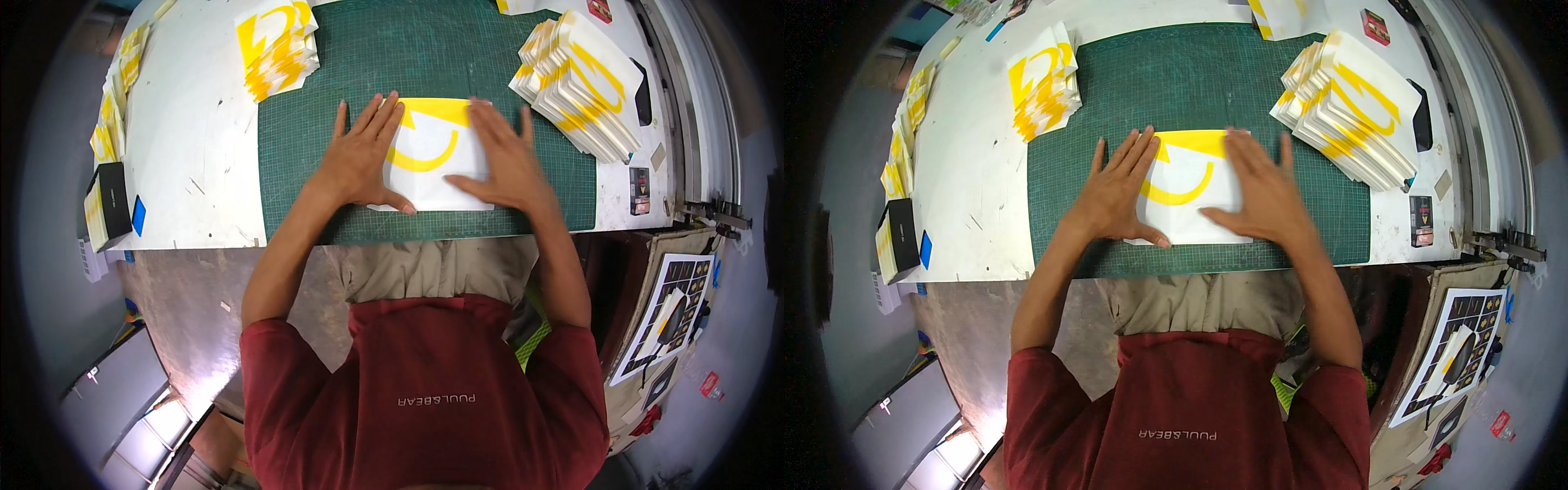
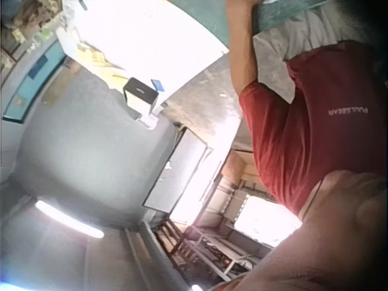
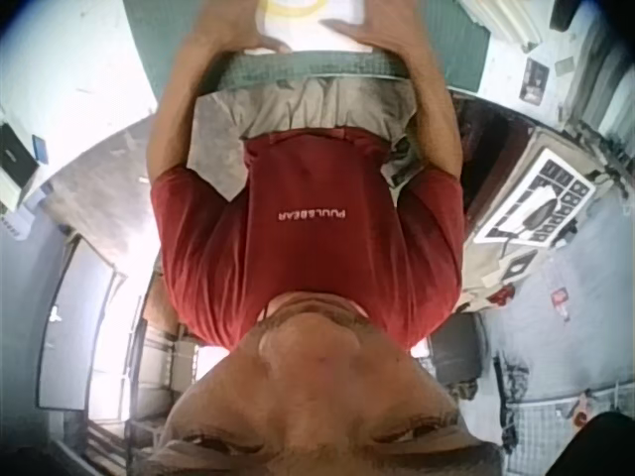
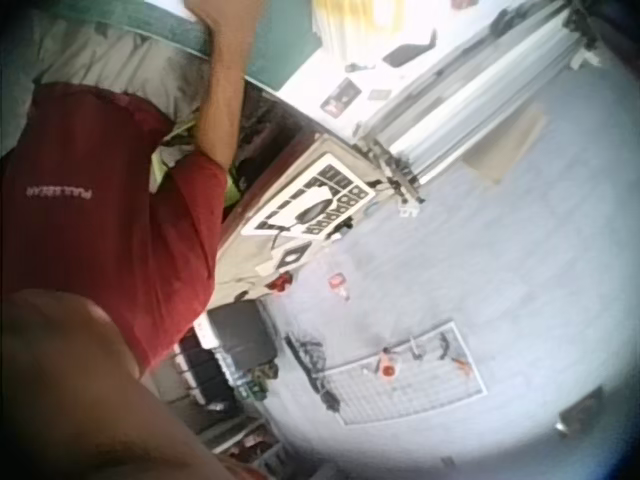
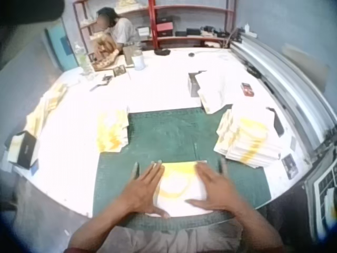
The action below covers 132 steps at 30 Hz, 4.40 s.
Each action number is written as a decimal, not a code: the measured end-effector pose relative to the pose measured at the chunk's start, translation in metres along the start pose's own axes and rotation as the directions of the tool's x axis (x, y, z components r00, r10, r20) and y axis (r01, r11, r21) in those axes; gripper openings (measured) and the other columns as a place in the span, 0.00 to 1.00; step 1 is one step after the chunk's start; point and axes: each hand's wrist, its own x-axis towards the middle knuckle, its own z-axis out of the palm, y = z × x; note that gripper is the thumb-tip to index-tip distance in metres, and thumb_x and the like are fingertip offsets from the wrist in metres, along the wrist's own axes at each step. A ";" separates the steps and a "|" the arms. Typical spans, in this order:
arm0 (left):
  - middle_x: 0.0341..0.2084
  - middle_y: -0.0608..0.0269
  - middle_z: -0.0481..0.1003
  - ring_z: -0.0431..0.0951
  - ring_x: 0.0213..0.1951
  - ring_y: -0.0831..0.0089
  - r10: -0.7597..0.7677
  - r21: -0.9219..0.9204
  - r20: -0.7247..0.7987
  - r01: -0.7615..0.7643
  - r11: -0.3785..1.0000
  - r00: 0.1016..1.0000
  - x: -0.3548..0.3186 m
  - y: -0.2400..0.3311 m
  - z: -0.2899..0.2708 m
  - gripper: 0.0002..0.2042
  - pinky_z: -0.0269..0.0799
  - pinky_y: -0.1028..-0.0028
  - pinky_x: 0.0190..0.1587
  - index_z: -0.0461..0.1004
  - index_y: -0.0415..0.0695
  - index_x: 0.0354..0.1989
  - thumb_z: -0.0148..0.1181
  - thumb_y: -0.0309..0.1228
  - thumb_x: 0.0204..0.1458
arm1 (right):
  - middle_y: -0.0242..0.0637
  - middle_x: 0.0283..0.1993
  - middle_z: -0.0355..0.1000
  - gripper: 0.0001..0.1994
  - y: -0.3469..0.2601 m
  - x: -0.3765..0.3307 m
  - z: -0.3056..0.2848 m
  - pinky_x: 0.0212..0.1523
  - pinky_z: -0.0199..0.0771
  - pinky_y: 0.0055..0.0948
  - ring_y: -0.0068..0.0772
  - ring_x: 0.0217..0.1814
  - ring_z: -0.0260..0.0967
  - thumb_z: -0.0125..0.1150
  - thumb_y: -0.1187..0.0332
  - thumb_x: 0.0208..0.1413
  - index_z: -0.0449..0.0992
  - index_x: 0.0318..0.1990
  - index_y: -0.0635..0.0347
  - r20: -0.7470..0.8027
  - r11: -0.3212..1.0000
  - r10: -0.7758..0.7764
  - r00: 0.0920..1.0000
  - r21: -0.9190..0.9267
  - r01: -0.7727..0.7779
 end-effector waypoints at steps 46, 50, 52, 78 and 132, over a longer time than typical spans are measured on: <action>0.65 0.62 0.73 0.68 0.68 0.57 0.101 -0.164 -0.415 -0.183 0.969 0.904 -0.040 -0.009 0.032 0.24 0.55 0.51 0.71 0.80 0.48 0.57 0.73 0.41 0.51 | 0.37 0.32 0.70 0.14 -0.014 -0.034 0.027 0.70 0.67 0.55 0.39 0.41 0.73 0.67 0.82 0.44 0.84 0.41 0.62 -0.380 0.939 -0.131 0.916 0.248 0.237; 0.64 0.60 0.74 0.68 0.68 0.57 0.066 -0.105 -0.461 -0.129 0.986 0.885 -0.047 -0.002 0.030 0.23 0.54 0.49 0.71 0.80 0.47 0.56 0.71 0.43 0.53 | 0.38 0.34 0.69 0.14 -0.016 -0.032 0.025 0.69 0.67 0.56 0.42 0.42 0.72 0.63 0.84 0.42 0.83 0.38 0.62 -0.373 0.944 -0.154 0.915 0.219 0.248; 0.65 0.62 0.73 0.67 0.69 0.57 0.022 -0.167 -0.475 -0.115 0.979 0.880 -0.043 0.018 0.023 0.22 0.52 0.49 0.72 0.81 0.47 0.55 0.72 0.41 0.52 | 0.39 0.35 0.68 0.14 -0.018 -0.030 0.028 0.68 0.68 0.56 0.43 0.42 0.71 0.62 0.85 0.42 0.81 0.39 0.63 -0.388 0.944 -0.152 0.909 0.214 0.249; 0.68 0.46 0.67 0.64 0.71 0.49 0.083 -0.084 -0.385 -0.124 0.989 0.919 -0.058 0.086 0.063 0.26 0.62 0.52 0.71 0.70 0.35 0.65 0.63 0.33 0.59 | 0.44 0.63 0.74 0.20 -0.038 -0.077 0.034 0.71 0.68 0.51 0.48 0.70 0.69 0.66 0.81 0.48 0.79 0.51 0.67 -0.254 0.946 -0.223 0.941 0.176 0.272; 0.73 0.48 0.60 0.58 0.75 0.49 -0.092 -0.191 -0.326 0.029 0.981 0.941 -0.070 0.090 0.072 0.30 0.55 0.53 0.74 0.62 0.37 0.72 0.58 0.36 0.63 | 0.46 0.57 0.68 0.21 -0.080 -0.069 0.047 0.71 0.56 0.59 0.51 0.66 0.64 0.63 0.61 0.60 0.78 0.60 0.53 -0.224 0.998 -0.055 0.973 0.003 0.057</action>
